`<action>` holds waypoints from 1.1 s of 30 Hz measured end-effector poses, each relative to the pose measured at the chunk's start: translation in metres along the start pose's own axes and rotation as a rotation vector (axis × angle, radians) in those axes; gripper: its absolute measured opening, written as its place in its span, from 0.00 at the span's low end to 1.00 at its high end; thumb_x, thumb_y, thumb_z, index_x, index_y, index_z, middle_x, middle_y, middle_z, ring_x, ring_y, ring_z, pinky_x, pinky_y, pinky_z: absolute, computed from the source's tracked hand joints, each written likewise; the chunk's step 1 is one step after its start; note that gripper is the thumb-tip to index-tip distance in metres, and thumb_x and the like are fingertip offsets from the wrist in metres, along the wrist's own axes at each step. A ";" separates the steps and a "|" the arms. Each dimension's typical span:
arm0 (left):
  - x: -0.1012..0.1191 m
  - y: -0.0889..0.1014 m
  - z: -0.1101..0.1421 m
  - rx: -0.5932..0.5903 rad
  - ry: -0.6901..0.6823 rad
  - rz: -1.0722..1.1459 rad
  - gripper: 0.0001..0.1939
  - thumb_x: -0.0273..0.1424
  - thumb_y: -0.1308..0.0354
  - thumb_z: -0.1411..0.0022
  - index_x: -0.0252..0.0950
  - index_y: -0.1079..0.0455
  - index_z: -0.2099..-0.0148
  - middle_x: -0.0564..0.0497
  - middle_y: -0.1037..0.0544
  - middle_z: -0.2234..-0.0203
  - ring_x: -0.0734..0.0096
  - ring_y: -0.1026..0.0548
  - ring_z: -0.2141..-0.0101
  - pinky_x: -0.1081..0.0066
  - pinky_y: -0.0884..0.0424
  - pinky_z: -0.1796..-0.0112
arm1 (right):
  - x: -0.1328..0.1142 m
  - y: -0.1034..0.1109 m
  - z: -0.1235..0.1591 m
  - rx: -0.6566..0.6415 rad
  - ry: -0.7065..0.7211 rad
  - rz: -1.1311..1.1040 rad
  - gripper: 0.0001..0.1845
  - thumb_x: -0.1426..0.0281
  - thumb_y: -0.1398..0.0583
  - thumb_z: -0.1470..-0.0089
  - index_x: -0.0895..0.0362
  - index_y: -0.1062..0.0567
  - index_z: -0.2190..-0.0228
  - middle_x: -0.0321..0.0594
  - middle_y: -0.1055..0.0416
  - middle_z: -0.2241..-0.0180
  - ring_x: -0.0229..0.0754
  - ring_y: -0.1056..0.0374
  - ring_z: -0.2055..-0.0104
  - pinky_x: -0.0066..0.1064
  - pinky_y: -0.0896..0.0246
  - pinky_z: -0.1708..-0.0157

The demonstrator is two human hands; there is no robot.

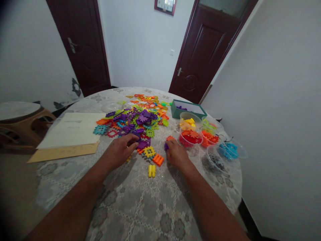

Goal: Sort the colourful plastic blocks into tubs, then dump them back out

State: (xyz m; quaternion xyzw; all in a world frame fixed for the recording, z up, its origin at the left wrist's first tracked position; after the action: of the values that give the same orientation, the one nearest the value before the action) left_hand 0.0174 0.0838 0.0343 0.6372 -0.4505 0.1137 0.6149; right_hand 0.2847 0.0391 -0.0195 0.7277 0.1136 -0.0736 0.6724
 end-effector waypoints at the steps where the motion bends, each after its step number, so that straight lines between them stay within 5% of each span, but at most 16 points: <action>1: 0.000 -0.002 0.000 -0.008 -0.017 -0.023 0.12 0.34 0.45 0.31 0.37 0.24 0.50 0.45 0.16 0.58 0.59 0.20 0.57 0.61 0.28 0.52 | 0.003 -0.002 0.000 0.003 -0.022 -0.006 0.27 0.74 0.41 0.39 0.58 0.28 0.38 0.55 0.30 0.40 0.53 0.32 0.40 0.38 0.38 0.41; 6: 0.003 -0.022 0.004 -0.065 -0.202 -0.091 0.17 0.28 0.45 0.31 0.38 0.27 0.42 0.43 0.22 0.47 0.60 0.23 0.48 0.61 0.29 0.45 | 0.004 -0.002 0.007 0.000 -0.020 -0.172 0.25 0.67 0.35 0.43 0.57 0.24 0.44 0.50 0.27 0.52 0.51 0.29 0.51 0.38 0.37 0.50; 12: 0.003 -0.058 0.009 -0.271 -0.291 -0.247 0.28 0.24 0.42 0.35 0.44 0.32 0.34 0.44 0.29 0.38 0.56 0.28 0.40 0.60 0.29 0.43 | -0.002 0.011 0.009 0.019 -0.051 -0.332 0.18 0.70 0.32 0.50 0.54 0.25 0.55 0.41 0.25 0.59 0.46 0.29 0.58 0.33 0.39 0.60; 18: 0.000 -0.069 0.006 -0.324 -0.261 -0.384 0.20 0.25 0.43 0.35 0.44 0.28 0.43 0.47 0.25 0.46 0.60 0.22 0.51 0.64 0.26 0.56 | -0.013 0.038 0.014 -0.217 0.006 -0.302 0.10 0.69 0.35 0.43 0.53 0.24 0.58 0.37 0.23 0.64 0.42 0.29 0.63 0.30 0.41 0.64; 22: -0.002 -0.068 0.005 -0.324 -0.240 -0.399 0.14 0.29 0.43 0.33 0.43 0.27 0.46 0.46 0.26 0.48 0.61 0.21 0.56 0.66 0.28 0.62 | -0.006 0.068 -0.009 -0.274 0.097 -0.316 0.08 0.70 0.36 0.43 0.52 0.22 0.60 0.38 0.21 0.62 0.41 0.27 0.62 0.30 0.36 0.62; 26: -0.003 -0.061 0.004 -0.334 -0.233 -0.289 0.09 0.29 0.43 0.32 0.40 0.27 0.51 0.45 0.25 0.49 0.63 0.22 0.56 0.67 0.28 0.58 | 0.031 0.111 -0.073 0.039 -0.045 -0.409 0.12 0.68 0.37 0.44 0.55 0.21 0.57 0.41 0.21 0.64 0.40 0.29 0.70 0.30 0.33 0.70; 29: -0.003 -0.054 0.002 -0.269 -0.250 -0.175 0.09 0.28 0.46 0.29 0.39 0.26 0.52 0.45 0.23 0.53 0.63 0.23 0.54 0.66 0.29 0.54 | 0.063 0.142 -0.113 0.428 -0.176 -0.559 0.27 0.68 0.38 0.46 0.56 0.26 0.44 0.49 0.23 0.50 0.41 0.26 0.68 0.32 0.28 0.70; 31: -0.004 -0.049 0.000 -0.189 -0.248 -0.124 0.11 0.29 0.49 0.28 0.38 0.26 0.53 0.44 0.22 0.56 0.62 0.23 0.55 0.64 0.29 0.53 | 0.072 0.151 -0.122 0.590 -0.191 -0.576 0.35 0.68 0.37 0.48 0.55 0.30 0.38 0.52 0.28 0.41 0.43 0.24 0.63 0.36 0.25 0.64; 33: -0.005 -0.045 -0.002 -0.098 -0.230 -0.073 0.12 0.30 0.51 0.27 0.37 0.25 0.53 0.43 0.21 0.57 0.60 0.23 0.55 0.62 0.29 0.53 | 0.067 0.148 -0.115 0.604 -0.177 -0.544 0.33 0.68 0.37 0.46 0.56 0.27 0.39 0.52 0.25 0.43 0.44 0.23 0.61 0.39 0.25 0.59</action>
State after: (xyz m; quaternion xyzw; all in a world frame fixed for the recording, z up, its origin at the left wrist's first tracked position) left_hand 0.0471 0.0802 0.0003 0.6312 -0.4996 -0.0049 0.5933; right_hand 0.3828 0.1482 0.1149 0.8266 0.2168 -0.3409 0.3919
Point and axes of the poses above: each hand's wrist, its own z-axis away from the middle knuckle, its own y-axis out of the back of the hand, x = y × z, the point moved 4 cm from there along -z, towards the middle knuckle
